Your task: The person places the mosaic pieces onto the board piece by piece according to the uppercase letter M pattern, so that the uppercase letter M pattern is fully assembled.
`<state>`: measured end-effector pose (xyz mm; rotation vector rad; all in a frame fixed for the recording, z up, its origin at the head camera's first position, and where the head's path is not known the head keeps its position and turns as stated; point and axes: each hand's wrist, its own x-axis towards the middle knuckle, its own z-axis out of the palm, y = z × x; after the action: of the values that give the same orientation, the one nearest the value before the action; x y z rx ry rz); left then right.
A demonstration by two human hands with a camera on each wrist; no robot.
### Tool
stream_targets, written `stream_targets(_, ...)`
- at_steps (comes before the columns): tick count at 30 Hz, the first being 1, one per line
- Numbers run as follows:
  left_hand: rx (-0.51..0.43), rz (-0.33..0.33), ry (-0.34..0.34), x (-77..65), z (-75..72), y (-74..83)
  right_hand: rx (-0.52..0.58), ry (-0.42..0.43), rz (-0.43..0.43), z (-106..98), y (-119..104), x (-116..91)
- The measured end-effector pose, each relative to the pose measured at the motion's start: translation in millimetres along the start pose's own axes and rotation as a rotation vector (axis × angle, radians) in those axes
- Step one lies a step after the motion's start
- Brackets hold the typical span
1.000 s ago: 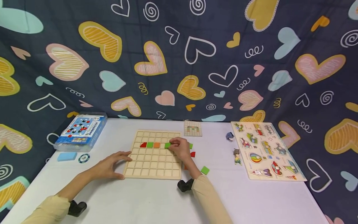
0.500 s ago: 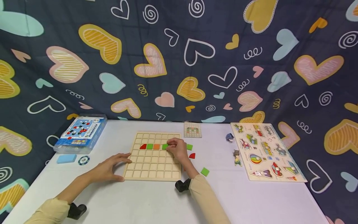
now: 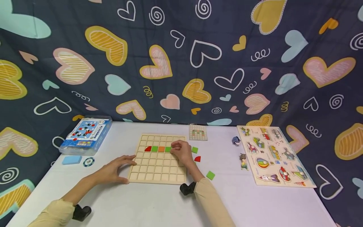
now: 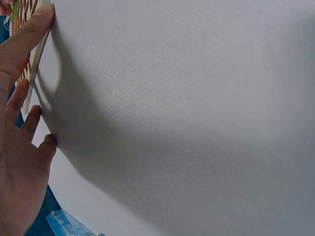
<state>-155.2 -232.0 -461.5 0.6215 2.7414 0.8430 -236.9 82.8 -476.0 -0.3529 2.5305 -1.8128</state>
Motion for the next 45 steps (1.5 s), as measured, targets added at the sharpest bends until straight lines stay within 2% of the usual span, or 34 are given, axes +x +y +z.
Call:
stream_targets(5, -0.005, 0.011, 0.001, 0.1, 0.3, 1.7, 0.054, 0.01, 0.036, -17, 0, -9)
stream_targets(8, 0.005, 0.023, 0.002, 0.2, -0.3, 1.8, 0.029, 0.031, 0.053, -33, 3, -15)
stream_targets(15, 0.009, 0.003, 0.0, 0.0, -1.6, 0.2, -0.029, 0.061, 0.131, -76, 8, -33)
stream_targets(21, 0.009, 0.0, 0.003, 0.1, -3.4, -1.6, -0.086, 0.053, 0.128, -106, 16, -51)
stream_targets(24, 0.011, 0.001, 0.004, 0.1, -4.0, -3.1, -0.106, 0.017, 0.099, -115, 22, -58)
stream_targets(31, -0.003, 0.001, 0.0, 0.0, -2.1, -4.7, -0.102, -0.173, -0.037, -122, 32, -54)
stream_targets(37, -0.008, 0.005, -0.002, -0.4, 0.5, -4.0, -0.185, -0.257, -0.055, -118, 35, -45)
stream_targets(40, -0.006, 0.008, 0.003, -0.3, 0.3, -3.5, -0.229, -0.217, -0.026, -115, 36, -44)
stream_targets(45, -0.005, 0.009, 0.005, -0.6, -0.2, -3.1, -0.303, -0.006, 0.059, -111, 35, -50)
